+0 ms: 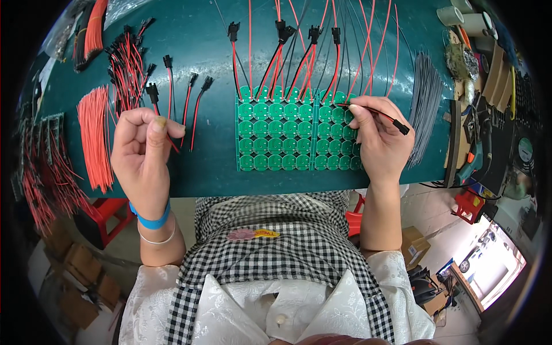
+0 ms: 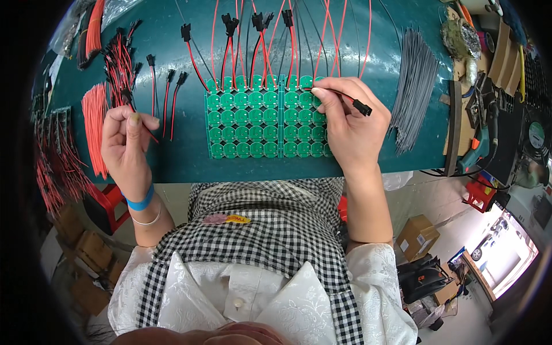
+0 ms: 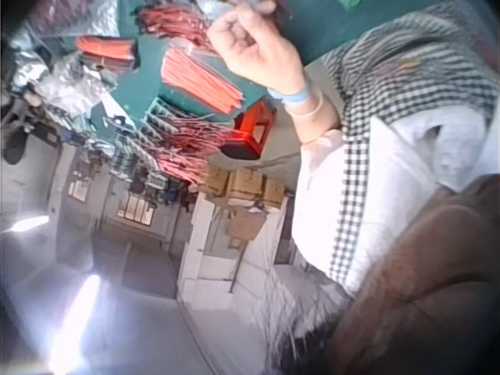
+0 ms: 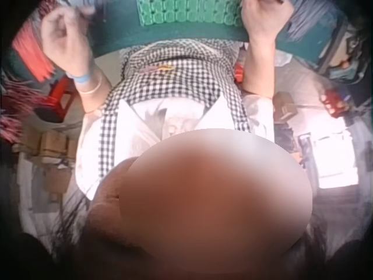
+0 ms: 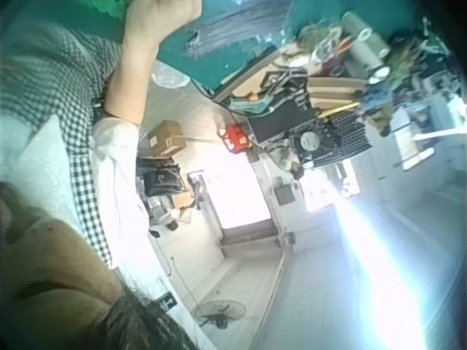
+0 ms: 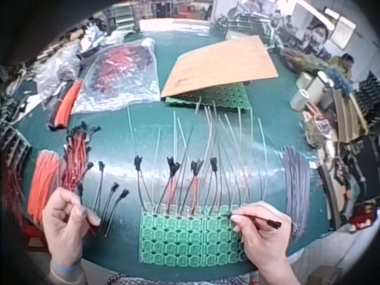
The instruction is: The recorder is inserting red and black wires into a green PCB-like component on a workbench.
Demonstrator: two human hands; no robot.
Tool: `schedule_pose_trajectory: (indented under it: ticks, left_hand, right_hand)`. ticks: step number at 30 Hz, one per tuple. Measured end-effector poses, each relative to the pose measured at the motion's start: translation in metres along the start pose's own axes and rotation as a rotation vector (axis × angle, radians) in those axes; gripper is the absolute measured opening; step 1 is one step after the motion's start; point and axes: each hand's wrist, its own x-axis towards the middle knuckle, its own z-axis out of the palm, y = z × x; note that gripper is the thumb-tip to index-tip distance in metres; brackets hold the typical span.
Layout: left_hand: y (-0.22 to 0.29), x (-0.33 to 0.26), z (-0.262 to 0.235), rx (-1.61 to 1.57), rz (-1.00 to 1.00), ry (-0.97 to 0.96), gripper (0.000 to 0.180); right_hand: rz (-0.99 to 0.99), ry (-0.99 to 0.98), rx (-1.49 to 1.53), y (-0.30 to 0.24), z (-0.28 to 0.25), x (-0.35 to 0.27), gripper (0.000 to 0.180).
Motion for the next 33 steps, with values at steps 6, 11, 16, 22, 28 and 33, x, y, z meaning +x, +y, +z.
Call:
schedule_pose_trajectory:
  ticks: [6, 11, 16, 22, 28, 33]
  left_hand:
    - [-0.009, -0.013, 0.027, -0.092, -0.014, -0.088, 0.014]
    - [-0.012, -0.017, 0.031, 0.135, -0.111, -0.177, 0.007]
    - [-0.005, -0.022, 0.032, 0.128, -0.042, -0.226, 0.013]
    - [0.017, -0.027, 0.057, -0.163, -0.216, -0.335, 0.009]
    - [0.014, -0.032, 0.073, -0.087, -0.095, -0.576, 0.012]
    - [0.01, -0.035, 0.075, -0.058, -0.069, -0.581, 0.012]
  right_hand:
    - [-0.055, -0.004, -0.061, -0.001, 0.001, 0.001, 0.007]
    - [-0.233, 0.005, -0.383, -0.004, 0.008, 0.005, 0.014]
    - [-0.279, 0.081, -0.519, -0.002, 0.022, 0.007, 0.021]
    - [-0.205, 0.073, -0.256, -0.013, 0.022, 0.0, 0.02]
    - [0.072, -0.419, 0.436, -0.042, 0.015, -0.026, 0.01]
    - [0.417, -0.291, 0.697, -0.049, 0.006, -0.027, 0.005]
